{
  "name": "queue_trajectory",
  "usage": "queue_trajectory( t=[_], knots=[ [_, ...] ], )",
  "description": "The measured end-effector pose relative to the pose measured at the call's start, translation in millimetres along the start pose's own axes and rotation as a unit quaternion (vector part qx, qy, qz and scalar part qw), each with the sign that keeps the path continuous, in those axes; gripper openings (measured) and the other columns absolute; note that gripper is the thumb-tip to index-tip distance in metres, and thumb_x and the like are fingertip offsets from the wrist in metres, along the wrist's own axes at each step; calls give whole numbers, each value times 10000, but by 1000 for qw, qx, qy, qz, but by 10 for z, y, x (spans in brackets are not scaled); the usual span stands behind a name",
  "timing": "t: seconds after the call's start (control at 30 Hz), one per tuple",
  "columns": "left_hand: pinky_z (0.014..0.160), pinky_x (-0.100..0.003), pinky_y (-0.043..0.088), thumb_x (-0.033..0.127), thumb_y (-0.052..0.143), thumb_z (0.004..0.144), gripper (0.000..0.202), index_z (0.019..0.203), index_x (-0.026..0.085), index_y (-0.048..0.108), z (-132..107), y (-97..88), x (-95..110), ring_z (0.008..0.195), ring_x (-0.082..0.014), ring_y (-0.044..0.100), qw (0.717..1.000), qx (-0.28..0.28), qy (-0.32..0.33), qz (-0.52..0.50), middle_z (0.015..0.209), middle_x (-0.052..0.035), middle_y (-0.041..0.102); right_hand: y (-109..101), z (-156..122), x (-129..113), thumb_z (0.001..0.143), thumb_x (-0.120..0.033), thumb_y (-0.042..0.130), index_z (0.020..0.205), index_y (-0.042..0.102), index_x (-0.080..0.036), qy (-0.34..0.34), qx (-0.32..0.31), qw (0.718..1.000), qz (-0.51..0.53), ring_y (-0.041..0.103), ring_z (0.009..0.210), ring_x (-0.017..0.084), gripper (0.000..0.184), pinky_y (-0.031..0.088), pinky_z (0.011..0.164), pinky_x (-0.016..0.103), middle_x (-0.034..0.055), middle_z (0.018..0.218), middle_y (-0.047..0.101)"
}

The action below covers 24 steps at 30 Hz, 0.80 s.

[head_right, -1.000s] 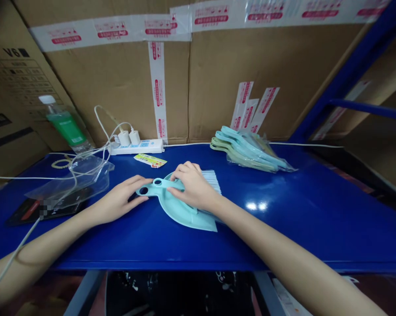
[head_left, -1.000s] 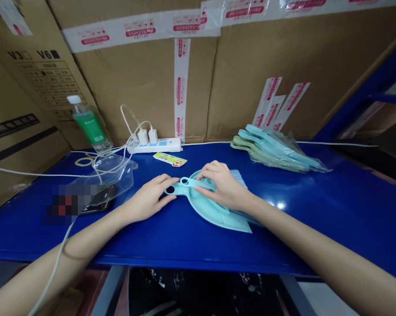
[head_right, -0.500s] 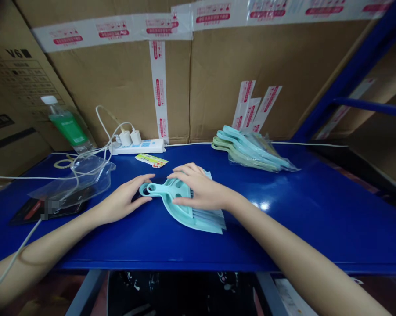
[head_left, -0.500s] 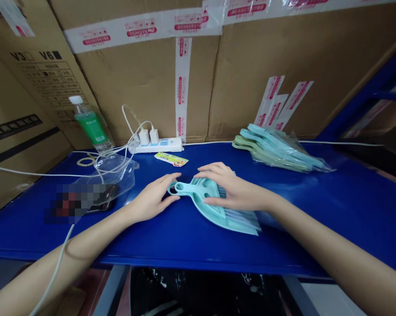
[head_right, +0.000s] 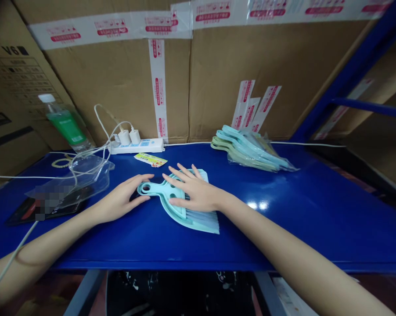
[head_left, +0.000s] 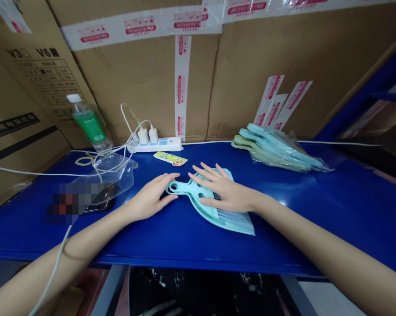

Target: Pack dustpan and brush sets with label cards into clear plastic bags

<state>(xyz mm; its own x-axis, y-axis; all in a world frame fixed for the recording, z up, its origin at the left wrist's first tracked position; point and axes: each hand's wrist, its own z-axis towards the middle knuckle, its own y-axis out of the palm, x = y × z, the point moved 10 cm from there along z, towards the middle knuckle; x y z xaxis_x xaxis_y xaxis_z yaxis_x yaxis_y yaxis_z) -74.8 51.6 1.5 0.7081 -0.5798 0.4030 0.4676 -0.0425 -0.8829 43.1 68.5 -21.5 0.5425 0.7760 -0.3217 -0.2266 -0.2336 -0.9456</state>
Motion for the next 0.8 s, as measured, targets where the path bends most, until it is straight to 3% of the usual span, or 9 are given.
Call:
queue_trajectory(
  t=[0.2, 0.3, 0.4, 0.63, 0.8],
  knots=[
    [715, -318, 497, 352, 529, 870, 434, 1271, 205, 455, 23, 47, -48, 807, -158, 579, 993, -24, -39, -107, 1172, -82, 580, 4, 20, -31, 903, -646, 311, 1502, 153, -318, -2, 13, 1000, -13, -3, 1422, 340, 700, 44, 1098, 656, 87, 1572, 103],
    [624, -270, 458, 438, 461, 887, 450, 1251, 172, 469, 37, 112, -133, 674, -126, 541, 975, -44, -84, -201, 890, -30, 624, 9, 28, -41, 902, -651, 299, 1504, 143, -320, 1, 19, 1000, -21, 2, 1422, 345, 704, 49, 1102, 648, 87, 1574, 98],
    [516, -224, 383, 457, 396, 901, 460, 1218, 137, 489, 44, 181, -225, 521, -94, 457, 949, -59, -132, -279, 612, 48, 528, -32, 21, -47, 900, -654, 297, 1499, 127, -359, -9, 37, 999, -26, 30, 1428, 335, 689, 76, 1109, 634, 61, 1576, 124],
    [442, -192, 307, 423, 520, 816, 380, 1044, 128, 596, 50, 207, -269, 492, -79, 424, 912, -49, -177, -366, 559, 56, 488, -135, -10, 161, 887, -678, 275, 1497, 216, -246, 38, 53, 995, -71, 41, 1423, 370, 750, 87, 1094, 649, 141, 1567, 131],
    [407, -176, 248, 439, 514, 826, 351, 973, 143, 633, 51, 221, -258, 453, -68, 392, 908, -58, -192, -369, 524, 65, 450, -78, 6, 143, 902, -657, 263, 1496, 213, -269, 30, 46, 995, -78, 107, 1423, 352, 711, 159, 1093, 626, 135, 1561, 183]
  ],
)
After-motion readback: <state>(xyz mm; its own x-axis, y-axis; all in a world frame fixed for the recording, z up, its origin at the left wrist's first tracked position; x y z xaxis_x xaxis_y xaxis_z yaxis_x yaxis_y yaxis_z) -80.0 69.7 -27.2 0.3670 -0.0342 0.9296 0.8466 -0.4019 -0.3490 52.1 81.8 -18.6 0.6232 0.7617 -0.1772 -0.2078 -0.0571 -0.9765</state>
